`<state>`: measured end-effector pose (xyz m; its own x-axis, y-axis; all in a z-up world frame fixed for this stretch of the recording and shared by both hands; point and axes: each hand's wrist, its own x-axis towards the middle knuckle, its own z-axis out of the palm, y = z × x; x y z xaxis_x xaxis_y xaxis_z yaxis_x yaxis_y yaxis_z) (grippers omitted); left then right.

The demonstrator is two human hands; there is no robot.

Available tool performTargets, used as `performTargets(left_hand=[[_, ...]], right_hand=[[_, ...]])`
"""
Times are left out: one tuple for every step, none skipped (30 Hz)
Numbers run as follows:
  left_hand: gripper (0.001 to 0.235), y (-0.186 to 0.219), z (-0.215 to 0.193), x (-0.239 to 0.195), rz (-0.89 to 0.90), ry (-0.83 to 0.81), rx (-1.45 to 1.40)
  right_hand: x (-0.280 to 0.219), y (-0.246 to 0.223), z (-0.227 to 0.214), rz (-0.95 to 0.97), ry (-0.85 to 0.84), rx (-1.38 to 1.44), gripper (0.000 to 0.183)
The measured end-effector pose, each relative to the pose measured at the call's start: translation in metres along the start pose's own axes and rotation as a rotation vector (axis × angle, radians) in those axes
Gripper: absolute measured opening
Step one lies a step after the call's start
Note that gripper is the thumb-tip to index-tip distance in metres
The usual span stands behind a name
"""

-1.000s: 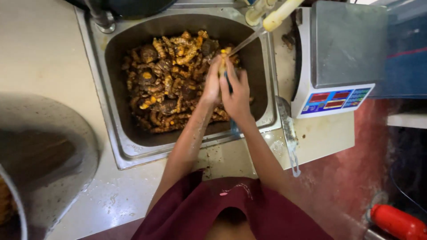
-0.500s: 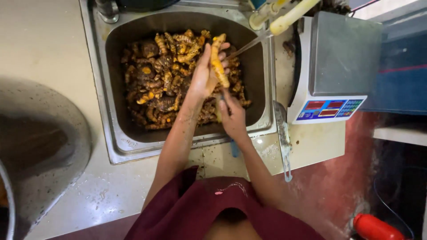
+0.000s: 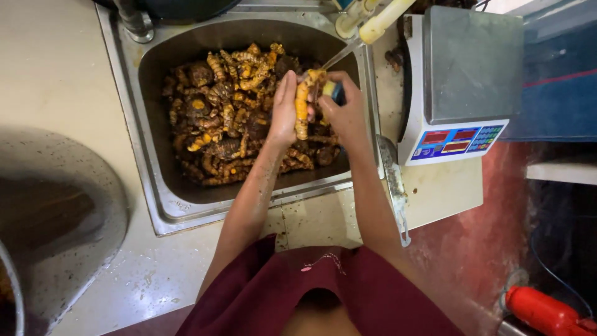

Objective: Cleaning turmeric roots in a sink using a brush and running water

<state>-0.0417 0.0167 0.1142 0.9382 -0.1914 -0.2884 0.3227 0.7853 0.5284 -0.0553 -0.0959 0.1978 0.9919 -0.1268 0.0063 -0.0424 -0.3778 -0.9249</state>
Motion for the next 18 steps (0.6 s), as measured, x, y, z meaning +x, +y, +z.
performTargets(left_hand=[[0.038,-0.005,-0.001,0.001,0.006,0.028,0.015],[0.037,-0.010,-0.002,0.003,0.012,0.055,0.031],[0.037,-0.013,-0.003,0.004,0.014,0.057,0.027],[0.038,-0.015,-0.004,0.005,0.041,0.068,0.029],[0.039,-0.017,-0.005,0.007,0.073,0.081,0.029],[0.039,-0.020,-0.006,0.011,0.078,0.085,0.023],[0.035,-0.023,-0.008,0.013,0.181,0.059,0.091],[0.033,-0.026,-0.009,0.016,0.283,0.033,0.159],[0.033,-0.024,-0.006,0.012,0.283,0.034,0.158],[0.029,-0.023,-0.002,0.009,0.344,0.050,0.167],[0.026,-0.022,0.002,0.005,0.401,0.064,0.175],[0.026,-0.033,-0.010,0.014,0.397,0.063,0.174],[0.026,-0.043,-0.021,0.024,0.449,0.058,0.218],[0.026,-0.053,-0.033,0.034,0.502,0.053,0.262],[0.026,-0.044,-0.023,0.025,0.502,0.058,0.262],[0.025,-0.035,-0.014,0.016,0.570,0.094,0.355],[0.024,-0.026,-0.004,0.009,0.639,0.128,0.449],[0.024,-0.022,-0.003,0.006,0.639,0.130,0.450]], right_hand=[[0.007,0.010,0.003,0.074,-0.001,0.196,0.031],[0.014,0.020,0.007,0.148,-0.002,0.391,0.036],[0.011,0.011,0.008,0.148,-0.006,0.388,0.036],[0.009,0.003,0.010,0.143,0.035,0.349,0.028],[0.007,-0.006,0.012,0.137,0.072,0.310,0.024],[0.007,-0.009,0.014,0.135,0.065,0.306,0.024],[0.004,-0.012,0.016,0.122,0.085,0.226,0.022],[0.002,-0.014,0.018,0.109,0.104,0.147,0.022],[0.003,-0.008,0.020,0.110,0.103,0.145,0.022],[0.003,-0.001,0.022,0.119,0.119,0.079,0.020],[0.002,0.005,0.022,0.130,0.139,0.011,0.018],[-0.001,0.002,0.023,0.132,0.142,0.009,0.018],[-0.004,-0.001,0.025,0.105,0.167,-0.002,0.017],[-0.006,-0.004,0.028,0.077,0.193,-0.013,0.015],[-0.005,0.003,0.028,0.079,0.189,-0.012,0.015],[-0.004,0.009,0.029,0.046,0.210,-0.067,0.017],[-0.002,0.015,0.029,0.011,0.235,-0.121,0.018],[-0.004,0.012,0.032,0.011,0.233,-0.120,0.018]])
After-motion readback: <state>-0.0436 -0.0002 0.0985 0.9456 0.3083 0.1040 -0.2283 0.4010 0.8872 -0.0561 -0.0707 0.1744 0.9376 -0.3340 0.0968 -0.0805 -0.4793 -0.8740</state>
